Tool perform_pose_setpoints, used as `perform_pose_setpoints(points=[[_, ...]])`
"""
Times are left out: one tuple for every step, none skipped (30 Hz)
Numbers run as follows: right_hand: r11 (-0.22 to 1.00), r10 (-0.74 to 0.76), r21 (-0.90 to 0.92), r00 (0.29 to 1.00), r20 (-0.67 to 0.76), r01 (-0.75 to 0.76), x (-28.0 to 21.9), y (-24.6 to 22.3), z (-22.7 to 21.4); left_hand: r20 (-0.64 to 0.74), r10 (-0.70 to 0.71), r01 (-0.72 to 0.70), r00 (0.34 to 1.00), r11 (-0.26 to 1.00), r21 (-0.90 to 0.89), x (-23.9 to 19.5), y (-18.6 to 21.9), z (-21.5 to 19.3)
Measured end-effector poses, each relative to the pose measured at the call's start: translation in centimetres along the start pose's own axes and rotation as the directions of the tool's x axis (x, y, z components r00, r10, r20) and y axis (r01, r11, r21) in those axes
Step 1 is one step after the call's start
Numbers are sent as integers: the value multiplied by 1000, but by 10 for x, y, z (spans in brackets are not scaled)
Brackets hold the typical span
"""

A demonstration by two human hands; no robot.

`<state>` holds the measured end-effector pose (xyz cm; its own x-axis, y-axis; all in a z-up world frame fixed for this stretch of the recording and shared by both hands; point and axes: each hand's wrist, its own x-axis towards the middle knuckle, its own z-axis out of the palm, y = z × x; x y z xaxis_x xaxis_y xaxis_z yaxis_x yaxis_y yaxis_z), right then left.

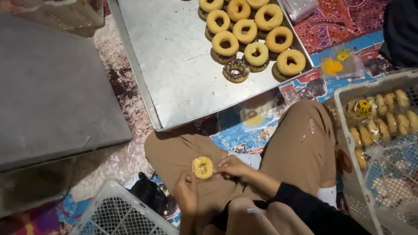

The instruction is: The person sits on the floor and repeatedly picks up donuts from a metal tray, places them into small clear plastic bags, and sets the filled bags into a nearby crate. The person handles both plain and chocolate-glazed donuts one at a time.

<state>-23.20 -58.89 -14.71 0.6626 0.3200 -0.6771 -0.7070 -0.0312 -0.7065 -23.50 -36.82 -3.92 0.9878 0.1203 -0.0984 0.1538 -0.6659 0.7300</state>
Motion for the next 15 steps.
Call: perform_pose_setpoints(points=[[957, -148, -266, 983, -104, 116, 6, -5, -25, 4, 27, -27, 1000, 1000, -15, 4, -8, 8], [831, -311, -524, 937, -160, 186, 17, -15, -53, 7, 51, -51, 999, 998, -32, 8, -12, 16], [675, -325, -736, 878, -352, -45, 28, -28, -90, 57, 2, 8, 998, 985, -174, 20, -13, 30], [557, -384, -823, 844, -374, -111, 40, -42, -124, 110, -40, 72, 993, 948, -310, 38, -10, 49], [450, -416, -875, 826, -380, -176, 51, -54, -155, 87, 12, 12, 996, 964, -265, 54, -4, 71], [340, -451, -914, 815, -364, -221, 63, -67, -182, 61, 67, -52, 996, 974, -219, 71, 5, 94], [255, -481, -942, 816, -319, -218, 73, -78, -204, 86, 61, -44, 994, 982, -186, 91, 15, 117], [194, -513, -961, 815, -269, -195, 81, -86, -216, 114, 53, -36, 992, 988, -149, 108, 23, 134], [137, -541, -976, 813, -215, -167, 89, -92, -226, 113, 126, -122, 986, 992, -45, 120, 27, 145], [97, -590, -988, 793, -152, -117, 93, -91, -231, 121, 199, -207, 973, 977, 57, 129, 31, 154], [63, -638, -996, 764, -93, -68, 95, -89, -231, 138, 269, -289, 953, 945, 156, 132, 36, 160], [37, -686, -999, 727, -34, -11, 95, -85, -230, 134, 210, -214, 968, 977, 13, 129, 41, 165], [9, -730, -999, 683, 23, 44, 94, -80, -227, 138, 150, -132, 979, 983, -131, 123, 45, 167], [-20, -779, -994, 622, 81, 104, 94, -77, -225, 153, 98, -54, 983, 962, -269, 119, 51, 169], [-51, -804, -991, 584, 114, 123, 94, -74, -223, 200, 89, 74, 976, 726, -683, 114, 57, 172]])
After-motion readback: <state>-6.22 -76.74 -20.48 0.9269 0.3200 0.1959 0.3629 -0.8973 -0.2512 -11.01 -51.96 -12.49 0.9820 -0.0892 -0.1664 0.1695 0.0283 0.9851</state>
